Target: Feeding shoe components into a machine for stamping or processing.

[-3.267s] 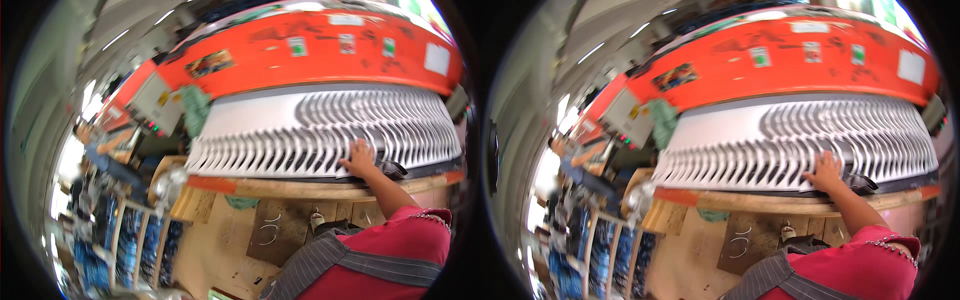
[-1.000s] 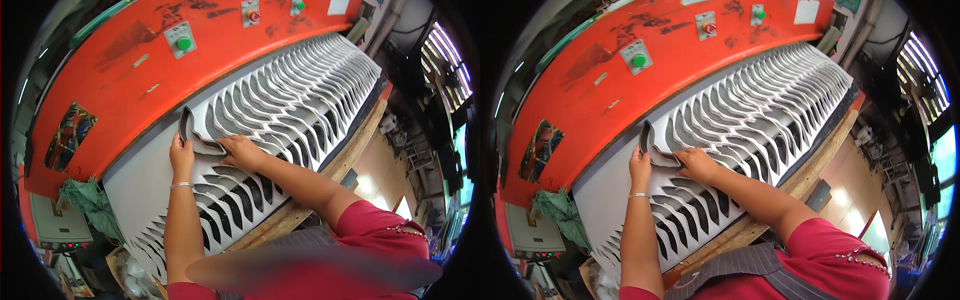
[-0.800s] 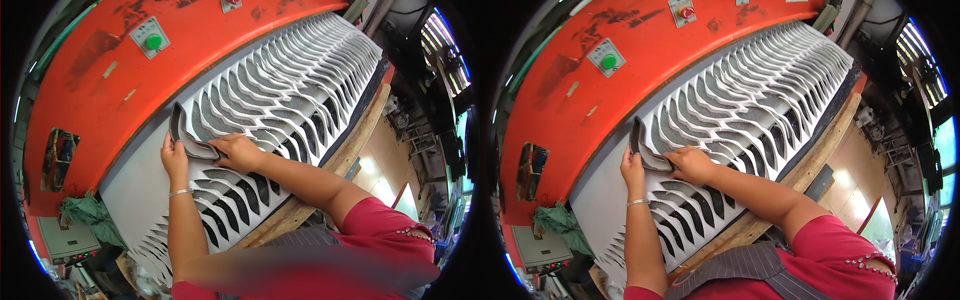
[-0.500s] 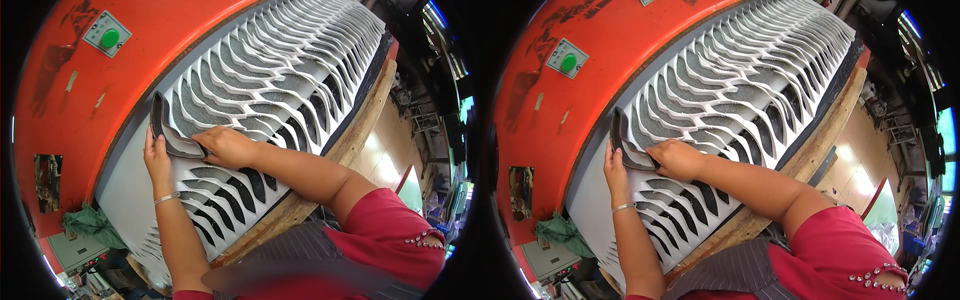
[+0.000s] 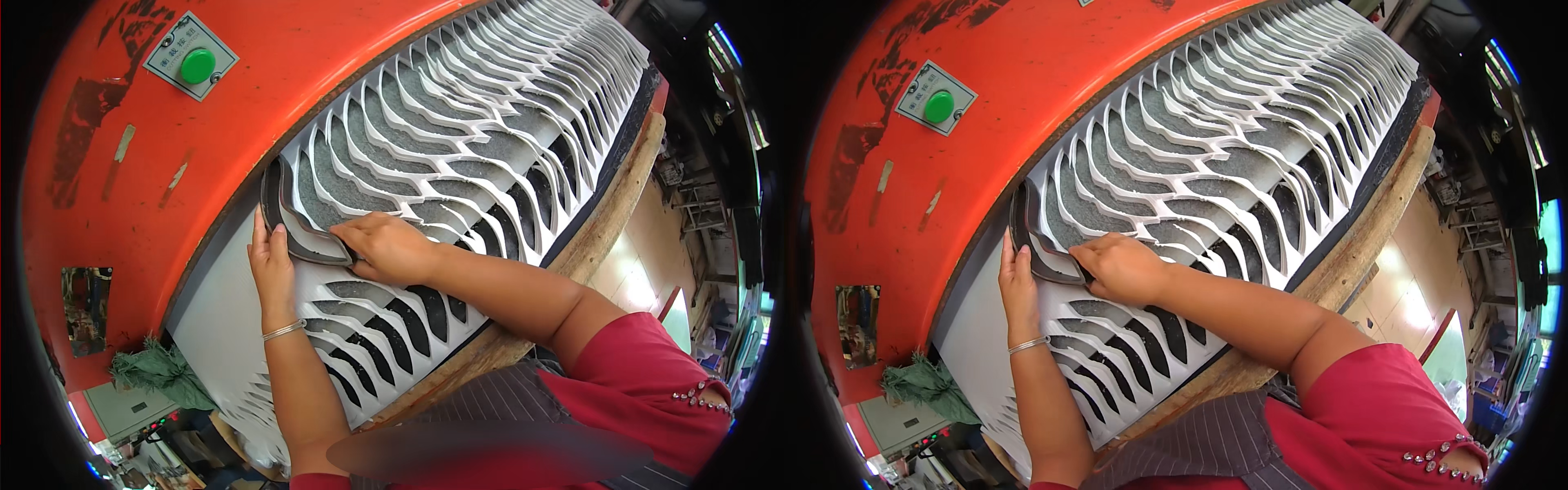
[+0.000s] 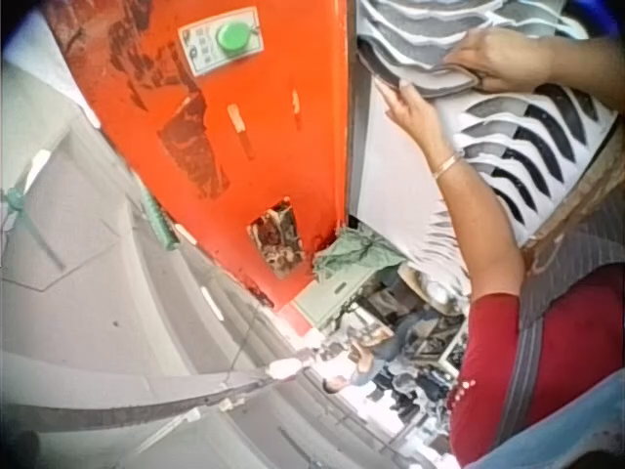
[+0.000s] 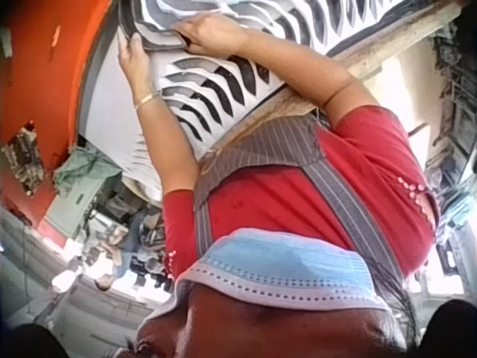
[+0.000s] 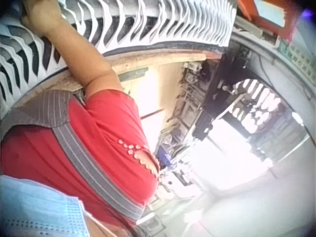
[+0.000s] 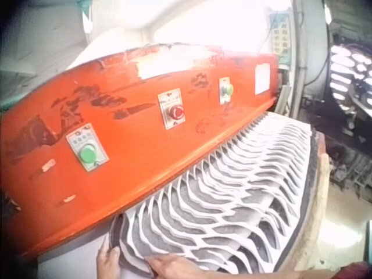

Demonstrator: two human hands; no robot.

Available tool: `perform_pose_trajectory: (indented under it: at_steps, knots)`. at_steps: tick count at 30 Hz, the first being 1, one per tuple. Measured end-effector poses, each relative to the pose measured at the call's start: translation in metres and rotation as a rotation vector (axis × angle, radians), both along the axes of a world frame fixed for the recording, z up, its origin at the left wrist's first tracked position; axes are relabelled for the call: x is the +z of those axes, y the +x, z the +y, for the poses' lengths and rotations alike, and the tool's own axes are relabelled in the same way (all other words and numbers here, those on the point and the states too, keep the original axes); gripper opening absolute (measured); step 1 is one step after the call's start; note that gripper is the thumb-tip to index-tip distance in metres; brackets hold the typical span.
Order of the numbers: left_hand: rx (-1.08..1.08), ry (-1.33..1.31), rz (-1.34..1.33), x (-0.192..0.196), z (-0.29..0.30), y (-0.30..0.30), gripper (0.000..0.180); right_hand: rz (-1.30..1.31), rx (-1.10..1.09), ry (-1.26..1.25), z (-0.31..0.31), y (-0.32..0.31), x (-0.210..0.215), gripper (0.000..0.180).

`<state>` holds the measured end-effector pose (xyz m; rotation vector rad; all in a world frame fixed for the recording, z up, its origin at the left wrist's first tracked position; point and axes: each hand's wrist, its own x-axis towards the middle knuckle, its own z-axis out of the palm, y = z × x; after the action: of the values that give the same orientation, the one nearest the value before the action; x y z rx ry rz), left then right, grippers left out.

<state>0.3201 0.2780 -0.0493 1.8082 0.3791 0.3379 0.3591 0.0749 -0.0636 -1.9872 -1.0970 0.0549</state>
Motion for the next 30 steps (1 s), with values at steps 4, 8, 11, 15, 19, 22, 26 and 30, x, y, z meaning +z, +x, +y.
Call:
perform_pose_trajectory:
  at_steps: [4, 8, 11, 15, 19, 22, 26, 30]
  knots:
    - [0.027, 0.160, -0.021, -0.013, 0.007, 0.002, 0.044, -0.036, -0.016, 0.012, 0.002, 0.000, 0.001, 0.053]
    - [0.009, -0.039, -0.098, -0.017, 0.008, -0.007, 0.036, 0.031, -0.019, -0.112, 0.001, -0.009, 0.013, 0.062]
    - [0.389, 0.024, -0.083, 0.000, -0.004, -0.029, 0.026, 0.059, -0.005, -0.017, -0.018, -0.011, 0.035, 0.074]
    - [0.369, -0.067, -0.204, 0.052, -0.052, -0.051, 0.020, 0.073, -0.369, 0.336, -0.091, 0.037, 0.088, 0.082]
    - [-0.050, 0.067, -0.455, 0.133, -0.116, -0.025, 0.023, 0.028, -0.758, 0.901, -0.185, 0.147, 0.156, 0.048]
    - [-0.090, 0.309, -0.405, 0.189, -0.153, -0.021, 0.027, -0.409, -1.108, 0.911, -0.221, 0.212, 0.191, 0.080]
    - [-0.045, 0.430, -0.209, 0.218, -0.168, -0.023, 0.033, -0.376, -1.165, 0.843, -0.244, 0.237, 0.196, 0.088]
    - [-0.037, 0.556, -0.254, 0.160, -0.160, -0.062, 0.032, -0.296, -0.777, 0.846, -0.290, 0.234, 0.140, 0.078]
